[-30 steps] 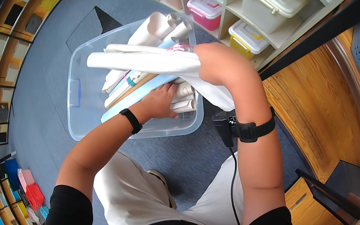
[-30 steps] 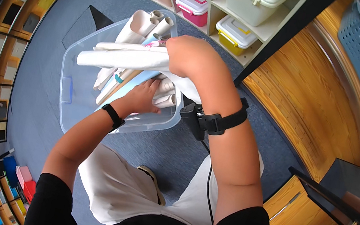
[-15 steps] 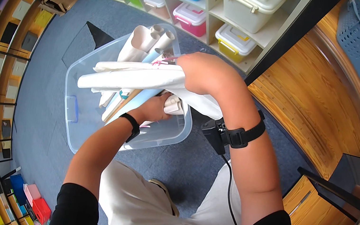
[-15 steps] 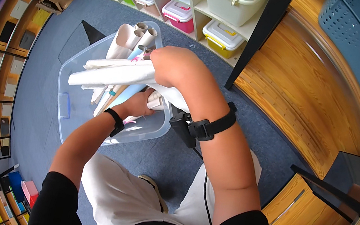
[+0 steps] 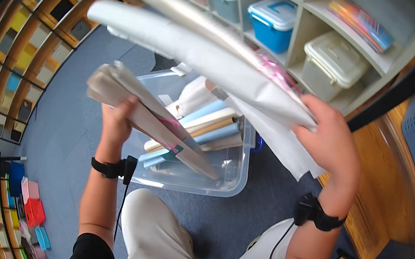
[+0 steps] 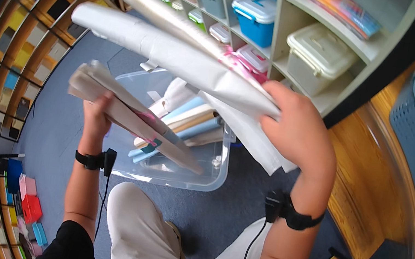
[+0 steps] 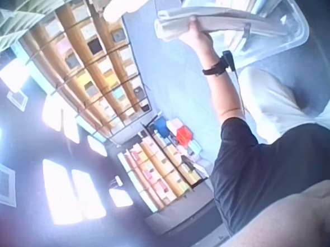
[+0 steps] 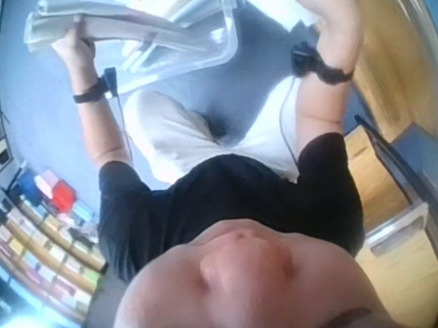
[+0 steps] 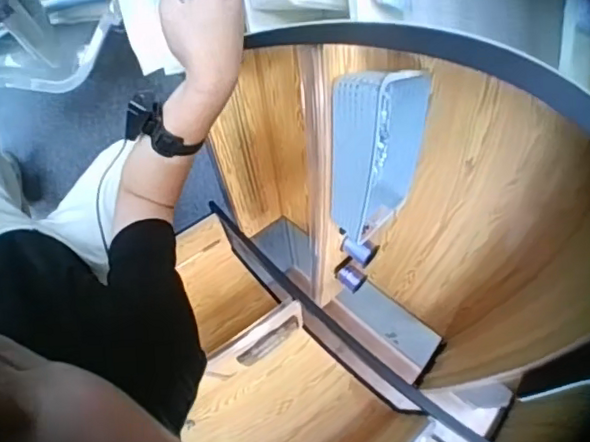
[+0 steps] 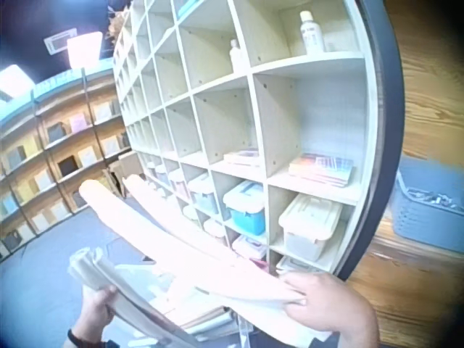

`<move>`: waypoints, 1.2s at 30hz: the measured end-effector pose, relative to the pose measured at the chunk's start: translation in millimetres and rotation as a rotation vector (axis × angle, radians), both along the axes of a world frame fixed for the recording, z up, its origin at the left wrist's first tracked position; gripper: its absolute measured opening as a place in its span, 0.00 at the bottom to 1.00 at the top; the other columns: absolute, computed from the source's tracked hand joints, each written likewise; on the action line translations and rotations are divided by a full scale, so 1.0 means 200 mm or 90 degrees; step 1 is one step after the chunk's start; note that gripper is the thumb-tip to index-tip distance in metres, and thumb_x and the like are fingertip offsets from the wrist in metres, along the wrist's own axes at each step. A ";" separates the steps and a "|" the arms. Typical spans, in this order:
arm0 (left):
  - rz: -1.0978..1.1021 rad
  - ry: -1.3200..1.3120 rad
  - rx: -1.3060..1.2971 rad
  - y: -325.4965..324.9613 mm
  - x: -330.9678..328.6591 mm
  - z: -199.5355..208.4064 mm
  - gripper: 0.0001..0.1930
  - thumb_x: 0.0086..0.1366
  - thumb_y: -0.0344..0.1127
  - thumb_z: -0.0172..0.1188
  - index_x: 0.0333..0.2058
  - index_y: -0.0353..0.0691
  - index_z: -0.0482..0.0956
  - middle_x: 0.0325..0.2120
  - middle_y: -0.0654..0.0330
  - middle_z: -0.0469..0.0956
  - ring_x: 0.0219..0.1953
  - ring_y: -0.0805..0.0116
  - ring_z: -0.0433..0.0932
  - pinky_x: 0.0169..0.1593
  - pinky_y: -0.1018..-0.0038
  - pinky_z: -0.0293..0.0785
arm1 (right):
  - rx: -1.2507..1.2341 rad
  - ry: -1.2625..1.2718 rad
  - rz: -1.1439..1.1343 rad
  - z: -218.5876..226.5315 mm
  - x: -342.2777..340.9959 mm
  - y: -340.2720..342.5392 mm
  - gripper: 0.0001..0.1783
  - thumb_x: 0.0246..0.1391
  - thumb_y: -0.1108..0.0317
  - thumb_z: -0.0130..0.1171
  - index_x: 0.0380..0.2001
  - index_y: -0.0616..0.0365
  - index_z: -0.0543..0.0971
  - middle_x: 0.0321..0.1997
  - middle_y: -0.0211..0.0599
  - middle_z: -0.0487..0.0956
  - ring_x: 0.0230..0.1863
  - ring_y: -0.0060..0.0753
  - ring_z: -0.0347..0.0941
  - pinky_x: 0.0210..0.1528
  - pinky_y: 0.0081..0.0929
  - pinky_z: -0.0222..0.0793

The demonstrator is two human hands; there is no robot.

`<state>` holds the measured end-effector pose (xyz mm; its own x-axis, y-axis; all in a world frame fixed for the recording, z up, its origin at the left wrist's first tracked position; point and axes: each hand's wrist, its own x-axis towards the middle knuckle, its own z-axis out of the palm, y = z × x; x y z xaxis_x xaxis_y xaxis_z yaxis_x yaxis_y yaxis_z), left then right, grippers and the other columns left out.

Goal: Organizing various storage containers and items on shelves in a warehouse setting.

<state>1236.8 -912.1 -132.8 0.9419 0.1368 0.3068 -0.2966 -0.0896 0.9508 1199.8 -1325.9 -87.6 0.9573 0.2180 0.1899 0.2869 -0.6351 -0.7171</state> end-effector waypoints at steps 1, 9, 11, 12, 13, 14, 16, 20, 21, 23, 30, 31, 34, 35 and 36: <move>0.013 -0.005 -0.049 0.06 0.00 0.05 0.27 0.58 0.39 0.63 0.52 0.32 0.68 0.40 0.56 0.75 0.43 0.64 0.77 0.49 0.66 0.76 | 0.048 -0.001 -0.022 0.02 -0.03 0.00 0.18 0.44 0.74 0.58 0.43 0.62 0.77 0.37 0.55 0.79 0.39 0.53 0.78 0.44 0.36 0.71; 0.019 -0.008 -0.303 0.37 0.18 0.19 0.20 0.65 0.38 0.59 0.51 0.34 0.70 0.41 0.56 0.76 0.44 0.61 0.78 0.51 0.62 0.77 | 0.355 0.100 0.092 -0.05 -0.05 -0.01 0.19 0.42 0.78 0.64 0.42 0.62 0.77 0.35 0.30 0.78 0.39 0.19 0.73 0.44 0.22 0.68; 0.053 -0.007 -0.341 0.43 0.19 0.25 0.18 0.65 0.38 0.59 0.50 0.35 0.72 0.42 0.56 0.77 0.43 0.62 0.78 0.49 0.63 0.78 | 0.373 0.135 0.186 -0.08 -0.03 0.05 0.19 0.43 0.77 0.65 0.43 0.61 0.77 0.37 0.30 0.78 0.40 0.19 0.73 0.45 0.21 0.68; 0.052 -0.010 -0.343 0.42 0.18 0.28 0.18 0.65 0.38 0.59 0.50 0.35 0.72 0.42 0.56 0.77 0.43 0.62 0.78 0.49 0.63 0.78 | 0.371 0.133 0.187 -0.11 -0.02 0.09 0.19 0.43 0.77 0.65 0.43 0.61 0.77 0.37 0.30 0.78 0.40 0.19 0.73 0.45 0.21 0.68; 0.065 -0.017 -0.372 0.42 0.17 0.31 0.18 0.66 0.40 0.58 0.50 0.35 0.72 0.42 0.55 0.77 0.44 0.61 0.79 0.48 0.63 0.79 | 0.361 0.158 0.223 -0.15 0.00 0.12 0.19 0.44 0.77 0.65 0.43 0.61 0.77 0.38 0.30 0.79 0.40 0.19 0.73 0.45 0.22 0.68; 0.077 -0.024 -0.402 0.42 0.16 0.32 0.19 0.66 0.41 0.58 0.50 0.35 0.73 0.43 0.55 0.78 0.44 0.61 0.79 0.47 0.64 0.79 | 0.351 0.183 0.259 -0.18 0.02 0.15 0.20 0.44 0.76 0.65 0.44 0.61 0.77 0.38 0.30 0.79 0.41 0.20 0.74 0.46 0.22 0.69; -0.108 -0.155 -0.209 0.46 0.10 0.31 0.18 0.68 0.42 0.56 0.49 0.35 0.74 0.44 0.54 0.78 0.45 0.60 0.80 0.46 0.65 0.80 | 0.300 0.196 0.273 -0.23 0.06 0.20 0.21 0.44 0.75 0.65 0.45 0.62 0.77 0.39 0.31 0.80 0.42 0.21 0.74 0.47 0.23 0.69; -0.221 -0.023 -0.327 0.86 0.26 0.12 0.21 0.69 0.45 0.55 0.52 0.36 0.72 0.46 0.55 0.78 0.47 0.61 0.79 0.46 0.66 0.80 | 0.251 0.269 0.280 -0.31 0.09 0.21 0.23 0.44 0.72 0.65 0.47 0.61 0.76 0.41 0.36 0.80 0.44 0.25 0.75 0.49 0.26 0.69; -0.253 0.015 -0.358 0.91 0.31 0.06 0.22 0.69 0.46 0.55 0.53 0.36 0.72 0.46 0.55 0.77 0.47 0.61 0.79 0.46 0.66 0.80 | 0.194 0.281 0.295 -0.32 0.10 0.18 0.24 0.43 0.72 0.66 0.47 0.60 0.76 0.41 0.36 0.80 0.44 0.27 0.75 0.49 0.27 0.69; -0.036 -0.021 -0.278 0.51 0.26 -0.08 0.26 0.71 0.50 0.52 0.60 0.38 0.66 0.51 0.57 0.75 0.51 0.64 0.76 0.50 0.67 0.78 | 0.066 0.288 0.283 -0.39 0.07 0.01 0.24 0.42 0.71 0.64 0.46 0.58 0.76 0.40 0.40 0.80 0.44 0.35 0.76 0.49 0.31 0.69; -0.224 0.105 -0.360 0.11 0.64 -0.34 0.24 0.74 0.49 0.46 0.60 0.38 0.67 0.51 0.57 0.74 0.50 0.66 0.74 0.55 0.69 0.72 | -0.032 0.180 0.076 -0.23 -0.12 -0.24 0.17 0.44 0.73 0.57 0.41 0.59 0.75 0.37 0.46 0.78 0.41 0.46 0.75 0.44 0.36 0.69; -0.261 0.115 -0.350 0.10 0.69 -0.38 0.24 0.74 0.49 0.46 0.59 0.38 0.67 0.51 0.57 0.74 0.51 0.66 0.74 0.55 0.68 0.72 | -0.053 0.173 0.037 -0.18 -0.15 -0.26 0.16 0.44 0.74 0.56 0.41 0.60 0.75 0.38 0.49 0.78 0.41 0.52 0.74 0.44 0.38 0.69; -0.356 0.119 -0.340 -0.37 0.87 -0.42 0.24 0.74 0.49 0.46 0.59 0.38 0.67 0.51 0.57 0.74 0.51 0.66 0.74 0.55 0.68 0.72 | -0.091 0.182 -0.132 -0.09 -0.43 -0.48 0.16 0.45 0.76 0.55 0.41 0.61 0.75 0.37 0.50 0.78 0.42 0.55 0.74 0.44 0.39 0.70; -0.381 0.118 -0.333 -0.56 0.66 -0.42 0.24 0.74 0.49 0.46 0.59 0.38 0.67 0.51 0.57 0.74 0.51 0.66 0.74 0.55 0.68 0.72 | -0.096 0.182 -0.157 -0.09 -0.54 -0.56 0.16 0.45 0.76 0.55 0.41 0.61 0.75 0.37 0.50 0.78 0.42 0.55 0.74 0.44 0.39 0.70; -0.404 0.118 -0.330 -0.74 0.57 -0.43 0.23 0.74 0.49 0.46 0.59 0.38 0.68 0.51 0.57 0.74 0.51 0.66 0.74 0.55 0.68 0.72 | -0.107 0.178 -0.215 -0.13 -0.65 -0.63 0.16 0.45 0.77 0.54 0.41 0.61 0.75 0.37 0.50 0.79 0.42 0.56 0.74 0.44 0.39 0.70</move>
<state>1350.6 -1060.7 -219.4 0.9167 -0.3549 0.1836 0.0219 0.5034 0.8638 1068.9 -1452.2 -113.0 0.9893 -0.1088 -0.0973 -0.1458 -0.7735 -0.6168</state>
